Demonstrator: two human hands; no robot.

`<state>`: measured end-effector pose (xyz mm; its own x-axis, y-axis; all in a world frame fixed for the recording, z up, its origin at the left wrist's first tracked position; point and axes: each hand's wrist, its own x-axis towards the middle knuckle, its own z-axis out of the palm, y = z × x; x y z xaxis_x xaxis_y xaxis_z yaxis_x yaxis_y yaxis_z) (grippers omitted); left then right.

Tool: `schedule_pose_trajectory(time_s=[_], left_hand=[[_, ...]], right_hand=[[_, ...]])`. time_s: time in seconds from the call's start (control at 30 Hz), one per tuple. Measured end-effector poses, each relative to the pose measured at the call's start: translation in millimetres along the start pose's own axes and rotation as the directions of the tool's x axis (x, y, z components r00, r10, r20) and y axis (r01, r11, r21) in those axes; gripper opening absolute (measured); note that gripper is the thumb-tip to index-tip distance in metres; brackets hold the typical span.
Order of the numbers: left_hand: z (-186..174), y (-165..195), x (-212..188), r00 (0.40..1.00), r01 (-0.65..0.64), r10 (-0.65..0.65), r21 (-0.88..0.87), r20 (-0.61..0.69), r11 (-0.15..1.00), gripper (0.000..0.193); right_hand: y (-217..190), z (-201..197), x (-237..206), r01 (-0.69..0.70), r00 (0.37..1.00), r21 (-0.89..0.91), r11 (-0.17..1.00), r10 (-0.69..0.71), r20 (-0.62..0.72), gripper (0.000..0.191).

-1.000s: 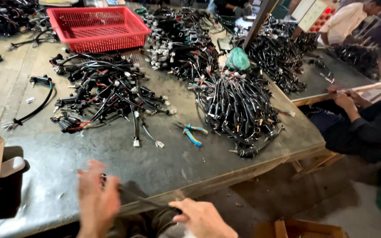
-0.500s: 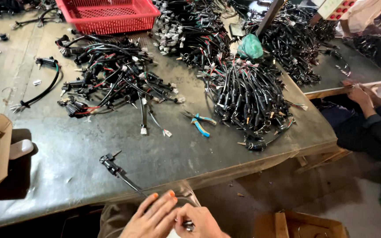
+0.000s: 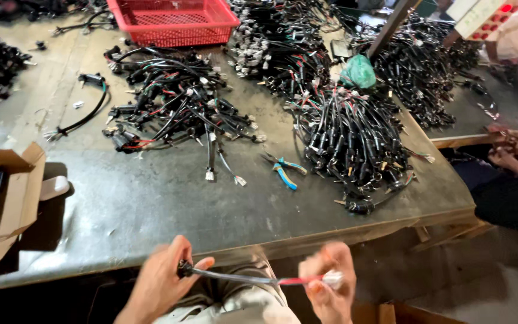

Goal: The person sits at a workbench assembling wire harnesses. They pick up a cable, use pliers to work on the connector end, press the connector together by hand, and place the finished harness on the table with piles of completed harnesses.

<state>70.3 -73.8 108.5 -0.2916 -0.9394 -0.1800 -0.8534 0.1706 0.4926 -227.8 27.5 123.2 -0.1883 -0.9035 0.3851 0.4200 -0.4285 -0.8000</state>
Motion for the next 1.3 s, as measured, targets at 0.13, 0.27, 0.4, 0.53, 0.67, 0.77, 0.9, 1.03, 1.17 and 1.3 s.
schedule_pose_trajectory(time_s=[0.13,0.27,0.4,0.53,0.67,0.77,0.9,1.03,1.17,1.3], left_hand=[[46,22,-11,0.977,-0.214,0.199,-0.383,-0.080,0.898,0.047],[98,20,-16,0.667,-0.714,0.570,-0.194,-0.480,0.673,0.035],[116,14,-10,0.953,-0.293,0.301,-0.283,-0.014,0.913,0.039],[112,13,-20,0.965,-0.243,0.259,-0.550,-0.050,0.799,0.044],[105,7,-28,0.912,-0.320,0.399,-0.768,-0.092,0.554,0.024],[107,0,-27,0.872,-0.388,0.471,-0.769,-0.129,0.508,0.022],[128,-5,-26,0.870,-0.407,0.477,-0.725,-0.123,0.555,0.019],[154,-14,-26,0.893,-0.267,0.448,-0.861,-0.052,0.432,0.014],[148,-9,-23,0.872,0.186,0.449,-0.980,0.197,0.067,0.020],[108,-11,-35,0.887,-0.132,0.457,-0.908,0.070,0.397,0.025]], right_hand=[[25,23,3,-0.075,0.934,-0.237,0.969,0.151,0.324,0.049],[43,25,0,-0.132,0.928,-0.667,0.733,0.327,0.176,0.013],[54,13,-2,-0.069,0.909,-0.630,0.773,0.309,0.280,0.014],[66,3,3,-0.440,0.841,-0.427,0.790,0.529,0.112,0.013],[72,-6,10,-0.707,0.684,-0.173,0.685,0.726,0.078,0.021],[71,-9,11,-0.716,0.658,-0.186,0.673,0.739,0.142,0.026],[63,-8,13,-0.622,0.678,-0.303,0.722,0.690,0.253,0.018],[48,1,14,-0.210,0.770,-0.522,0.826,0.469,0.432,0.014],[31,16,23,0.174,0.706,-0.470,0.866,0.223,0.672,0.017],[18,27,17,0.084,0.729,-0.682,0.727,0.422,0.540,0.018]])
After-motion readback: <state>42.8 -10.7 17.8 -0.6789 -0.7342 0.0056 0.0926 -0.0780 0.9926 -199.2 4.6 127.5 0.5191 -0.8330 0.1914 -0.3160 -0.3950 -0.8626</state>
